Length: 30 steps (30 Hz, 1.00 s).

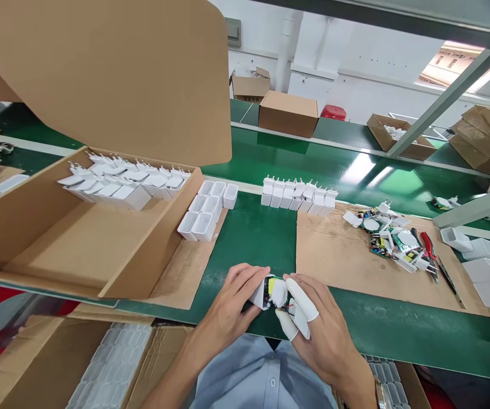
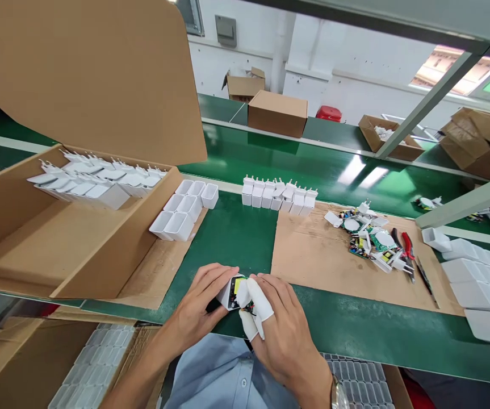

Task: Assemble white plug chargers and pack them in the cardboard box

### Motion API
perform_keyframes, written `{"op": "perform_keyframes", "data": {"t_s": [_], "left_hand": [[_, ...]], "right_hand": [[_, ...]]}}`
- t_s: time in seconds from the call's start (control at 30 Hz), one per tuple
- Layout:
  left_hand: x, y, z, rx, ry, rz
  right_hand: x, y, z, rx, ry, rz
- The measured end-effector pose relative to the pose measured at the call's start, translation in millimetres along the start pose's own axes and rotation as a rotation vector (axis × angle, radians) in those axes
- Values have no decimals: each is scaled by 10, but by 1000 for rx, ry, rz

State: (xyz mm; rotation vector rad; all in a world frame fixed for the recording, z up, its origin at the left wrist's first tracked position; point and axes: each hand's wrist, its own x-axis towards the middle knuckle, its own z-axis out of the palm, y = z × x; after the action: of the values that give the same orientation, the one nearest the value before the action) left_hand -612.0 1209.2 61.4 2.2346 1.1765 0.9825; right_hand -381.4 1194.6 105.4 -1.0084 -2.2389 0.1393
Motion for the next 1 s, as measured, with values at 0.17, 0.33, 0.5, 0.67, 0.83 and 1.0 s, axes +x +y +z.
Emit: {"op": "perform_keyframes", "data": {"t_s": [0.17, 0.33, 0.5, 0.67, 0.83, 1.0], "left_hand": [[4, 12, -15, 0, 5, -7], [3, -3, 2, 5, 9, -9], [-12, -25, 31, 4, 17, -5], [-9, -16, 20, 9, 13, -8], [-7, -6, 6, 18, 9, -24], [-6, -5, 10, 11, 16, -25]], "right_hand": [[45, -20, -18, -8, 1, 7], [73, -35, -40, -20, -22, 9], [65, -35, -40, -17, -50, -1], [64, -34, -31, -18, -59, -1], [73, -35, -24, -32, -68, -9], [101, -61, -43, -57, -57, -33]]}}
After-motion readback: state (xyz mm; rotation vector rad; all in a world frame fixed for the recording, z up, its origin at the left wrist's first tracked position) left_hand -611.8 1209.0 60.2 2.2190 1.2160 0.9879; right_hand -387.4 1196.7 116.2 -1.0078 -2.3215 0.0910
